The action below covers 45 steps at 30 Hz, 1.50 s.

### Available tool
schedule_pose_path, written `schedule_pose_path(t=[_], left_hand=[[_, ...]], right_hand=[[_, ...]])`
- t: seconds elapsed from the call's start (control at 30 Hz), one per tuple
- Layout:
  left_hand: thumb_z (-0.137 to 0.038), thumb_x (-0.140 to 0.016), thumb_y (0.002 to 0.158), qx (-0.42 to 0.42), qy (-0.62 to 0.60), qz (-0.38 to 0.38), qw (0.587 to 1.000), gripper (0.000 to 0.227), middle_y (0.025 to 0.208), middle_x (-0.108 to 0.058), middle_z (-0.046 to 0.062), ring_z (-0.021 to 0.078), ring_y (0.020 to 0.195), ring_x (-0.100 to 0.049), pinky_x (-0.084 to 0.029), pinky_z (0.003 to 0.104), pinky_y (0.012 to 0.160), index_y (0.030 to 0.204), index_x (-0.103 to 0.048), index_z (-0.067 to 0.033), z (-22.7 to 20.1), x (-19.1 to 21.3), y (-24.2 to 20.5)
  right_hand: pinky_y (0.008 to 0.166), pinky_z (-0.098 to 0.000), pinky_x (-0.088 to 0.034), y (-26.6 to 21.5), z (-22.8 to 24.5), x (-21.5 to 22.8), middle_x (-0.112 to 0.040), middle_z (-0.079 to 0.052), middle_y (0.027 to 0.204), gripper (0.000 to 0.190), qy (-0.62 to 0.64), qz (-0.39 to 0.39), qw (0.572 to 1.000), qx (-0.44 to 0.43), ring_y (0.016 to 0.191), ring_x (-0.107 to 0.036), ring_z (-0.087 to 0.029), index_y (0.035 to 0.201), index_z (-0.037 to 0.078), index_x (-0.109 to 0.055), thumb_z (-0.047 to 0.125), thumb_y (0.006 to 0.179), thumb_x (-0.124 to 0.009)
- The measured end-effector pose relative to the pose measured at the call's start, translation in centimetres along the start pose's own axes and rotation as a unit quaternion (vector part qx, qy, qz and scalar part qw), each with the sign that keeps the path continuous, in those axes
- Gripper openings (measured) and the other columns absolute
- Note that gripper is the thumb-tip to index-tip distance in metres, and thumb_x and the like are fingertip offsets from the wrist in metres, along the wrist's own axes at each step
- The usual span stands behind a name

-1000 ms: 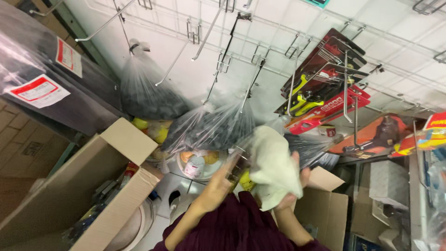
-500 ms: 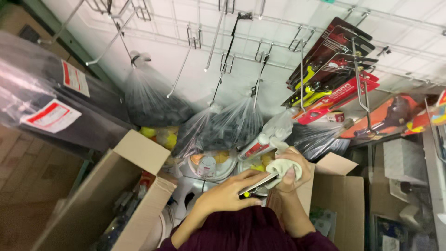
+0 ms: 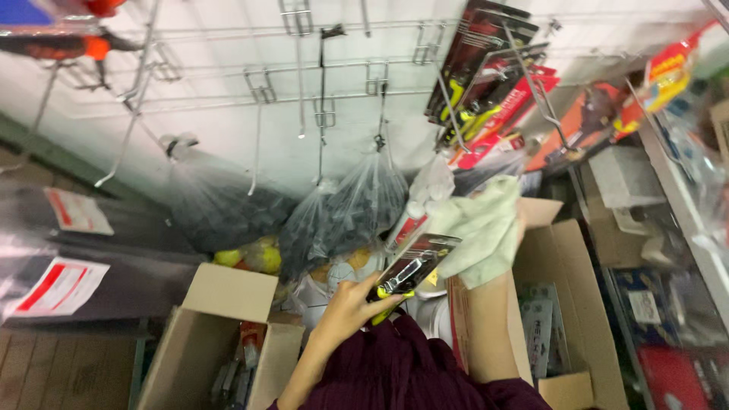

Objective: The person picks up various packaged hardware items, including pliers, a lighter, and a flashlight, from boxes or shelves, wipes them with a cloth, and places them into boxes or back onto a display rack.

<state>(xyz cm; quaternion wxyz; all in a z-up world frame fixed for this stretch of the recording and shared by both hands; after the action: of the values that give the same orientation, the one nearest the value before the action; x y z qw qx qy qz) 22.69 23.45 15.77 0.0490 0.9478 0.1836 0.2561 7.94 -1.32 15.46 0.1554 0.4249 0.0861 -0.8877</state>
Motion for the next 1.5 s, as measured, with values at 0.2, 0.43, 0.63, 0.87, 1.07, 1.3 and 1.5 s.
schedule_pose_path(t=[0.2, 0.43, 0.63, 0.87, 1.07, 1.3, 1.5], left_hand=[[-0.038, -0.072, 0.093, 0.015, -0.112, 0.012, 0.994, 0.055, 0.101, -0.075, 0.021, 0.0339, 0.09, -0.075, -0.055, 0.041, 0.079, 0.13, -0.057, -0.0005, 2.5, -1.8, 1.3], [-0.037, -0.06, 0.105, -0.086, -0.048, -0.212, 0.972, 0.05, 0.121, -0.061, 0.022, 0.0385, 0.111, -0.061, -0.046, 0.042, 0.101, 0.133, -0.053, 0.0041, 2.0, -3.6, 3.9], [-0.028, -0.063, 0.102, -0.018, -0.197, -0.233, 0.952, 0.042, 0.109, -0.066, 0.015, 0.0255, 0.097, -0.063, -0.051, 0.035, 0.09, 0.129, -0.054, 0.0034, 2.1, -4.6, 6.8], [-0.017, -0.076, 0.093, -0.005, -0.148, -0.176, 0.973, 0.035, 0.093, -0.073, 0.012, 0.0192, 0.08, -0.069, -0.055, 0.032, 0.075, 0.117, -0.059, 0.0013, -0.2, -8.3, 9.8], [-0.015, -0.08, 0.089, -0.047, -0.187, -0.172, 0.966, 0.041, 0.1, -0.077, 0.013, 0.0189, 0.086, -0.074, -0.058, 0.031, 0.078, 0.121, -0.061, 0.0022, -4.0, -8.9, 11.9], [-0.018, -0.083, 0.089, -0.097, -0.124, -0.187, 0.97, 0.046, 0.096, -0.077, 0.013, 0.0192, 0.079, -0.075, -0.058, 0.032, 0.071, 0.123, -0.061, 0.002, -8.9, -10.4, 15.8], [-0.02, -0.081, 0.09, -0.047, -0.139, -0.208, 0.967, 0.04, 0.088, -0.076, 0.013, 0.0179, 0.072, -0.075, -0.056, 0.03, 0.065, 0.118, -0.062, 0.0011, -10.1, -12.4, 18.3]], right_hand=[[0.099, -0.0417, -0.053, -8.5, -6.2, 4.7, -0.064, -0.01, 0.132, 0.057, -0.015, -0.02, 0.99, -0.136, 0.116, -0.063, -0.027, 0.141, 0.011, -0.052, 0.052, 0.102, -0.041], [0.108, -0.0375, -0.046, -10.9, -8.4, 7.7, -0.055, -0.011, 0.144, 0.082, -0.125, 0.083, 0.973, -0.174, 0.127, -0.057, -0.022, 0.155, 0.002, -0.035, 0.051, 0.095, -0.063], [0.107, -0.0316, -0.047, -10.1, -8.1, 10.1, -0.063, -0.007, 0.133, 0.074, -0.319, 0.203, 0.915, -0.139, 0.123, -0.058, -0.015, 0.15, -0.004, -0.046, 0.035, 0.094, -0.075], [0.074, -0.0307, -0.058, -3.2, -4.7, 18.2, -0.071, -0.005, 0.093, 0.04, -0.37, 0.213, 0.875, -0.23, 0.082, -0.067, -0.014, 0.118, -0.01, -0.066, 0.017, 0.091, -0.078], [0.075, -0.0309, -0.058, 4.8, 1.9, 19.8, -0.07, -0.008, 0.099, 0.059, -0.311, 0.12, 0.942, -0.048, 0.085, -0.069, -0.015, 0.117, -0.002, -0.064, 0.048, 0.088, -0.077], [0.091, -0.031, -0.055, 6.2, 6.5, 11.9, -0.066, -0.007, 0.111, 0.084, -0.279, 0.209, 0.926, 0.148, 0.098, -0.065, -0.014, 0.125, -0.007, -0.057, 0.058, 0.079, -0.086], [0.099, -0.0327, -0.053, 8.6, 6.6, 7.8, -0.063, -0.009, 0.124, 0.075, -0.208, 0.183, 0.95, 0.141, 0.11, -0.064, -0.018, 0.135, -0.004, -0.052, 0.044, 0.087, -0.085]])
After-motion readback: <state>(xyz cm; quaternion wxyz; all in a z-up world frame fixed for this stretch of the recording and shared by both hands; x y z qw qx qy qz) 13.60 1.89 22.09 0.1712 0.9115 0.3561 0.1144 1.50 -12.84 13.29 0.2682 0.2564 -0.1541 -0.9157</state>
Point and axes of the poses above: each hand's wrist, its own y-axis towards the middle knuckle, its own x-axis out of the back of the hand, z = x × y, the point moved 2 cm from there along y, towards the middle knuckle
